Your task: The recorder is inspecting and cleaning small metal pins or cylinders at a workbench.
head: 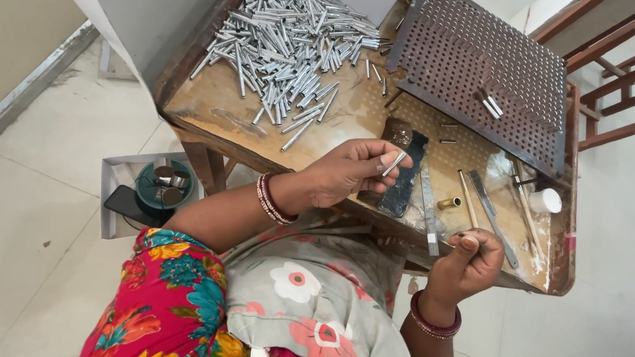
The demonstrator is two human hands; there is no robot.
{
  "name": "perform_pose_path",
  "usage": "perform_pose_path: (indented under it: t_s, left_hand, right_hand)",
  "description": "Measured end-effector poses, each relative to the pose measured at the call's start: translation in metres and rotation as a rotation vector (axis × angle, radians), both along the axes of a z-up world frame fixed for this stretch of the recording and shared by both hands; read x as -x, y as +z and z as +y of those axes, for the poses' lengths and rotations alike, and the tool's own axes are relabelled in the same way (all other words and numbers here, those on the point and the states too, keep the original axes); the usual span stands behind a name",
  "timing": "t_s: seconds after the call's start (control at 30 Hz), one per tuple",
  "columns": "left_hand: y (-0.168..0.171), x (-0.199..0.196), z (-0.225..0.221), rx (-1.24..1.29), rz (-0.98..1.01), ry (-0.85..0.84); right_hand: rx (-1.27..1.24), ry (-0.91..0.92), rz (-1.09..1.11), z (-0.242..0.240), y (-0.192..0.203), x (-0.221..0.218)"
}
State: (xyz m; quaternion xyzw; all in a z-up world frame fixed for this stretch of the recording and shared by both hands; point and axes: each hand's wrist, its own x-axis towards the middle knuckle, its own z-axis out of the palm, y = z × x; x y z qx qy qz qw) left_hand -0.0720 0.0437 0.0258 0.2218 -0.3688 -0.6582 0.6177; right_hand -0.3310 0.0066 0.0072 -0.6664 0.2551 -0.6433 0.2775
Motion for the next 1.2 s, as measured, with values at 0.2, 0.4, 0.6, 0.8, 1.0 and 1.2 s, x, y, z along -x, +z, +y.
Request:
perform_pose_path:
  t_s: [0.2,0.4,0.6,0.8,1.0,1.2]
  left_hand:
    - [-0.012,0.033,0.005,0.024,-0.169,0.071]
    - [0.006,0.052,0.016,0.648,-0.798,0.556]
    - [-0.002,0.056,0.017,0.699,-0.789,0.609]
    - [0.002,0.056,0.029,0.684,-0.78,0.628]
    - [0.003,0.056,0.03,0.683,-0.762,0.64]
    - [0.006,0.051,0.028,0.675,-0.786,0.626]
  right_hand:
    - [-0.055,0.08,-0.031,0.002,0.001,-0.007]
    - [-0.261,0.337,-0.125,0.01,0.021,-0.025]
    - [-0.335,0.376,-0.16,0.011,0.006,-0.02]
    - [-0.29,0.343,-0.159,0.022,0.01,-0.026]
    - [-0.184,0.199,0.02,0.025,0.01,-0.02]
    - [-0.047,0.067,0.255,0.023,0.028,-0.013]
